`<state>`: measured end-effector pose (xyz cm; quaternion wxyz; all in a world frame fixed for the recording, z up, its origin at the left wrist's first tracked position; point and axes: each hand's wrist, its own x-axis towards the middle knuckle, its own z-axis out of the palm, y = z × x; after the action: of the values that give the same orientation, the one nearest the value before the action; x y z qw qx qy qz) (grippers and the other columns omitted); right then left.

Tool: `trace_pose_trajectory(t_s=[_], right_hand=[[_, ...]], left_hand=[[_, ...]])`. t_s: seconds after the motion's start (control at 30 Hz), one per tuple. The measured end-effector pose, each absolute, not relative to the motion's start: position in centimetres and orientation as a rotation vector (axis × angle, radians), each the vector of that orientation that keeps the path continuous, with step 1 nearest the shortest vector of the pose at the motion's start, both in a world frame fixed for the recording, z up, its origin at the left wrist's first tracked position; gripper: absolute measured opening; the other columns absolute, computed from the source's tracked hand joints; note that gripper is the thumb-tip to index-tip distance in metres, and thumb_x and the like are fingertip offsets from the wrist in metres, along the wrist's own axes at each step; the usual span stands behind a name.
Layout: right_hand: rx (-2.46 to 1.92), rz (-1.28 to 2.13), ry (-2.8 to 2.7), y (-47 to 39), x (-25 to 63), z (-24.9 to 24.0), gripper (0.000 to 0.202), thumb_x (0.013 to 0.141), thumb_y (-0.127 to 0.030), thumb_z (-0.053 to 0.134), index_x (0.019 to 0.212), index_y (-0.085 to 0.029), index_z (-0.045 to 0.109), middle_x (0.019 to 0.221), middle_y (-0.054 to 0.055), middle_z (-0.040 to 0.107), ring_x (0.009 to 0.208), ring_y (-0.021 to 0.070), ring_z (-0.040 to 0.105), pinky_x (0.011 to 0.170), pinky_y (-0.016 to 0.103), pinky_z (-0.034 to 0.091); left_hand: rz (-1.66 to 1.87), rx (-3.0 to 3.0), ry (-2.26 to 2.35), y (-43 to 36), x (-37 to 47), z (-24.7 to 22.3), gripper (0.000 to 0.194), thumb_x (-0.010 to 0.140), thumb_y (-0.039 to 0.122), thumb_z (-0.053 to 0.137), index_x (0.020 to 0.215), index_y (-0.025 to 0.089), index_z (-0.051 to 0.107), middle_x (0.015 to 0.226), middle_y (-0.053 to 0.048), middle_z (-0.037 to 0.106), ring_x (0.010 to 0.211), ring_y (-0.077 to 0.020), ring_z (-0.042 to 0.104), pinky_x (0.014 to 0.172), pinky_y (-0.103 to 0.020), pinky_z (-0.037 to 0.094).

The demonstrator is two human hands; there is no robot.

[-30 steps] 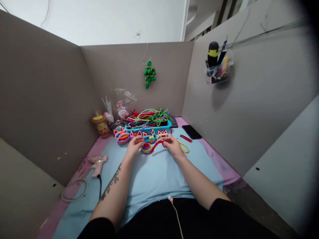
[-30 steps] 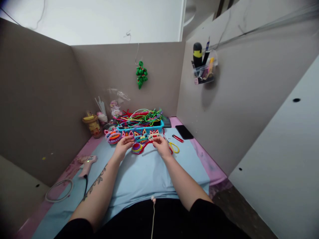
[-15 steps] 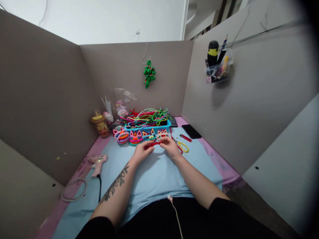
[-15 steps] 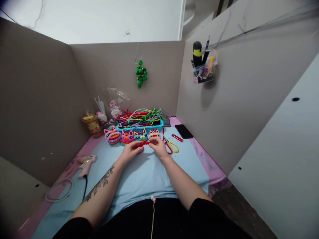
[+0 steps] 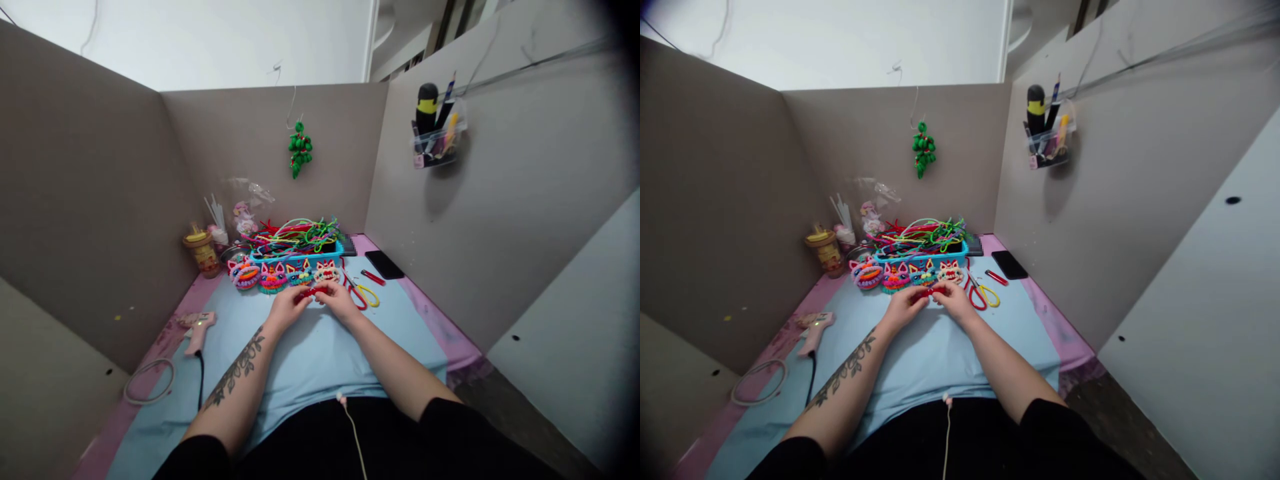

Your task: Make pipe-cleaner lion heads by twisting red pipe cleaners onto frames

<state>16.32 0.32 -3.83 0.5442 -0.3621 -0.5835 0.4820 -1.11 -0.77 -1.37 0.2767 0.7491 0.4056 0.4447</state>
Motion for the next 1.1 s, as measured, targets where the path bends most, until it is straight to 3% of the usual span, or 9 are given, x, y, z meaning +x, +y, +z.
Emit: trace_pose_trajectory(t_s=[0.17, 0.37, 0.57, 0.77, 0.9, 1.1], right_hand=[[-0.931, 1.058, -1.464, -0.2, 15.9, -3.5, 0.021, 0.069, -0.033, 0.065, 0.084, -0.018, 0.063, 0.064, -0.002, 0.062, 0.059, 0.0130, 0.058, 0.056, 0.026, 0.047], [-0.961, 0.764, -1.636, -0.9, 15.8, -2.9, 0.019, 0.074, -0.029, 0.061, 0.090, -0.021, 0.068, 0.089, 0.005, 0.068, 0.078, 0.0183, 0.061, 0.070, 0.032, 0.048], [-0.860, 0.515, -1.832, -1.5, 16.2, -2.4, 0.020, 0.081, -0.025, 0.054, 0.097, -0.026, 0.068, 0.087, 0.005, 0.066, 0.078, 0.0191, 0.059, 0.074, 0.035, 0.047], [-0.811, 0.342, -1.986, -1.4, 16.4, -2.7, 0.020, 0.086, -0.024, 0.048, 0.099, -0.025, 0.064, 0.090, 0.006, 0.064, 0.088, 0.0213, 0.056, 0.082, 0.038, 0.044], [-0.815, 0.254, -2.074, -1.3, 16.4, -2.9, 0.019, 0.088, -0.024, 0.046, 0.098, -0.023, 0.062, 0.088, 0.007, 0.061, 0.087, 0.0210, 0.054, 0.080, 0.035, 0.044], [-0.794, 0.119, -2.153, -1.0, 16.2, -3.4, 0.016, 0.088, -0.023, 0.045, 0.095, -0.020, 0.059, 0.086, 0.007, 0.059, 0.085, 0.0198, 0.053, 0.077, 0.033, 0.045]], left_hand=[[1.205, 2.107, 1.128, -0.6, -1.1, -1.5, 0.023, 0.070, 0.031, 0.065, 0.091, 0.022, 0.070, 0.090, -0.007, 0.069, 0.081, -0.0211, 0.061, 0.075, -0.031, 0.044], [1.121, 2.095, 1.124, -0.5, -1.1, -1.5, 0.020, 0.077, 0.030, 0.056, 0.088, 0.021, 0.070, 0.084, -0.006, 0.069, 0.072, -0.0190, 0.060, 0.067, -0.028, 0.044], [1.113, 2.011, 1.124, -0.5, -0.8, -1.5, 0.020, 0.077, 0.032, 0.054, 0.078, 0.018, 0.069, 0.071, -0.004, 0.066, 0.065, -0.0165, 0.055, 0.062, -0.025, 0.041], [1.015, 1.977, 1.081, -0.5, -0.7, -1.3, 0.030, 0.080, 0.037, 0.049, 0.064, 0.016, 0.062, 0.059, -0.001, 0.056, 0.057, -0.0132, 0.047, 0.055, -0.023, 0.035], [0.862, 1.964, 1.020, -0.6, -1.2, -0.8, 0.037, 0.082, 0.043, 0.046, 0.059, 0.015, 0.056, 0.054, 0.002, 0.048, 0.052, -0.0108, 0.040, 0.050, -0.022, 0.029], [0.683, 1.826, 0.979, -0.7, -1.9, -0.3, 0.044, 0.082, 0.051, 0.044, 0.063, 0.013, 0.056, 0.056, 0.002, 0.051, 0.051, -0.0090, 0.041, 0.051, -0.022, 0.031]])
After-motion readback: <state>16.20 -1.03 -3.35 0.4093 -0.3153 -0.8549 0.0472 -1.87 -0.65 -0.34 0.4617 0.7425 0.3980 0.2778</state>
